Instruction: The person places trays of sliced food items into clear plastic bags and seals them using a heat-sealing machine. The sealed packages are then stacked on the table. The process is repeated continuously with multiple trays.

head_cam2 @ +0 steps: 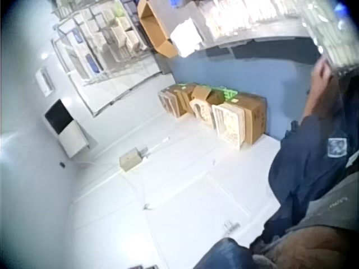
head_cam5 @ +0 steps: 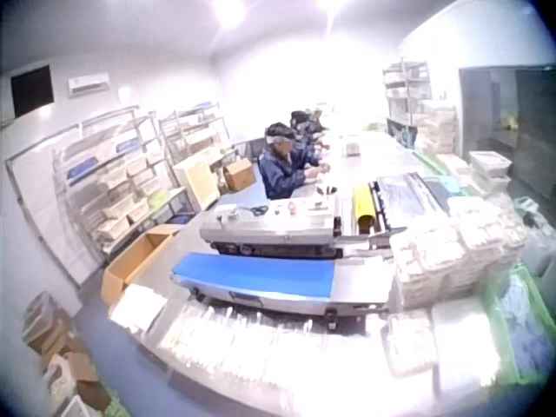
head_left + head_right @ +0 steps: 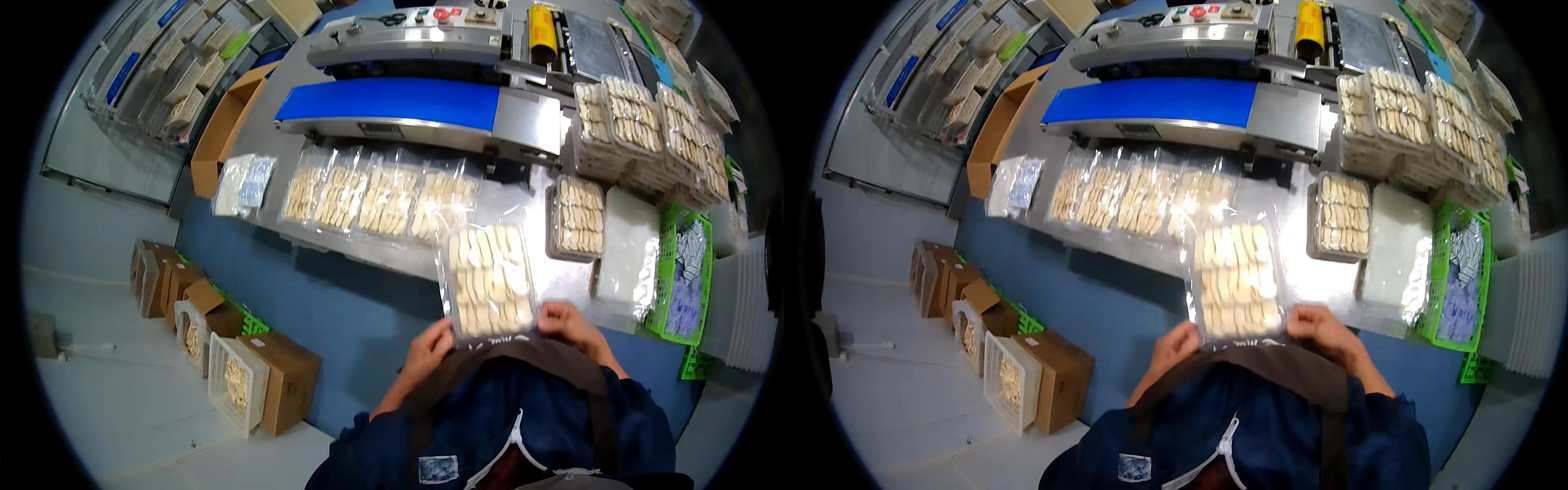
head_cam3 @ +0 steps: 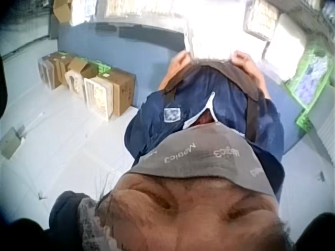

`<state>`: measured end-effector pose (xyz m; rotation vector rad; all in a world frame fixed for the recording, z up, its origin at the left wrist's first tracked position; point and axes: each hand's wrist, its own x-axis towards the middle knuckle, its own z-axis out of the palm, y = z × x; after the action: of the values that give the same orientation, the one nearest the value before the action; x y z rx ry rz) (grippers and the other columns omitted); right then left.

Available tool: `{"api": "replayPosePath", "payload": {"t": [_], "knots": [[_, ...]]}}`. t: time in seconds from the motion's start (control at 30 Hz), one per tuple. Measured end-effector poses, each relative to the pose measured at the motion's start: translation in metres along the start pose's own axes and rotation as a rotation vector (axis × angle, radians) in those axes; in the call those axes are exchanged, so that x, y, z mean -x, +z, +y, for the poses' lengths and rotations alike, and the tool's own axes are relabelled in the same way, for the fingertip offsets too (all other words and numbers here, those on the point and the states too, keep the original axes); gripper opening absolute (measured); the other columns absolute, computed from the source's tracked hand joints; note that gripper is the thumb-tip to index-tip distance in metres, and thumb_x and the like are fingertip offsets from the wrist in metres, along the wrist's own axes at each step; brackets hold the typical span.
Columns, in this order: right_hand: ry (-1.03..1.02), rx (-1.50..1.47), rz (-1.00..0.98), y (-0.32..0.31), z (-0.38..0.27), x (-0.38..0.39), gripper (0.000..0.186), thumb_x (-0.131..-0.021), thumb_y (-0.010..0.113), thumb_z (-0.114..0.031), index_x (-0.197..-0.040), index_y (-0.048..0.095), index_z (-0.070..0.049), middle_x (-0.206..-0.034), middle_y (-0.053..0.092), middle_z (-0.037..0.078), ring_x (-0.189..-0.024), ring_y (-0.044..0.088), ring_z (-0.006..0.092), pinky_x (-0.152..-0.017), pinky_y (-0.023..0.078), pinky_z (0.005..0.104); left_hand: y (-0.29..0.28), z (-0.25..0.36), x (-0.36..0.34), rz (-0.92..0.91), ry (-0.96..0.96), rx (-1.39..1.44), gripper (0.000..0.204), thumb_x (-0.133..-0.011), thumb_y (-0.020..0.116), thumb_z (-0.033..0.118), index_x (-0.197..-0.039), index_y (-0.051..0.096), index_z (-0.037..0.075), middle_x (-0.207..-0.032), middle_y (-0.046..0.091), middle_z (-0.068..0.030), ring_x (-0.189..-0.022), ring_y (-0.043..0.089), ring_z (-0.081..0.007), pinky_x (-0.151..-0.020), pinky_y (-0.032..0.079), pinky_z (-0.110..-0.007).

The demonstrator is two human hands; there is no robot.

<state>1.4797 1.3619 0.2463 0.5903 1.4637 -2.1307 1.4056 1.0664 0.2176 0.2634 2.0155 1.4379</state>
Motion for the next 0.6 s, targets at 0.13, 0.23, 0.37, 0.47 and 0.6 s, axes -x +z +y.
{"api": "replayPosePath", "payload": {"t": [0.13,0.23,0.37,0.47,0.6], "knots": [[-0.256,-0.195,-0.045,-0.004,-0.011,-0.092,0.007,-0.074,0.061,-0.007,-0.073,0.054,-0.004,-0.069,0.05,-0.002,-0.063,0.044,0.007,-0.059,0.037,0.0201,-0.005,0.026,-0.051,-0.024,0.231,0.866,0.044,-0.079,0.051,0.004,-0.121,0.038,-0.004,-0.111,0.052,-0.0107,-0.094,0.054,-0.0178,-0.081,0.043,-0.028],[-0.224,-0.259,-0.161,0.018,-0.038,-0.138,0.006,-0.077,0.057,-0.005,-0.077,0.054,0.0,-0.074,0.055,0.004,-0.071,0.054,0.0134,-0.068,0.045,0.024,0.001,-0.002,-0.102,0.203,0.03,0.894,0.023,-0.079,0.053,0.006,-0.101,0.051,-0.002,-0.088,0.058,-0.0094,-0.077,0.058,-0.0173,-0.069,0.048,-0.029],[-0.073,-0.425,0.175,0.031,-0.039,-0.168,0.015,-0.084,0.053,-0.012,-0.081,0.052,0.003,-0.081,0.057,0.009,-0.077,0.059,0.0205,-0.07,0.051,0.0318,0.016,-0.027,-0.15,0.299,-0.107,0.976,0.019,-0.082,0.054,0.011,-0.096,0.054,-0.001,-0.082,0.059,-0.0077,-0.07,0.059,-0.0162,-0.062,0.049,-0.027],[0.143,-0.64,-0.042,0.015,-0.009,-0.163,0.045,-0.084,0.054,-0.038,-0.096,0.046,0.006,-0.091,0.056,0.019,-0.081,0.06,0.0293,-0.072,0.053,0.0371,0.029,-0.021,-0.158,0.368,-0.153,0.823,0.016,-0.082,0.054,0.013,-0.09,0.056,-0.001,-0.076,0.058,-0.0067,-0.067,0.059,-0.0158,-0.059,0.05,-0.026],[0.003,-0.781,0.22,0.065,-0.015,-0.167,0.051,-0.081,0.06,-0.031,-0.108,0.041,0.007,-0.104,0.051,0.02,-0.094,0.054,0.0284,-0.086,0.047,0.038,0.045,-0.037,-0.153,0.36,0.06,0.189,0.014,-0.081,0.055,0.012,-0.083,0.058,-0.001,-0.072,0.059,-0.0039,-0.062,0.055,-0.0124,-0.053,0.044,-0.027]]}}
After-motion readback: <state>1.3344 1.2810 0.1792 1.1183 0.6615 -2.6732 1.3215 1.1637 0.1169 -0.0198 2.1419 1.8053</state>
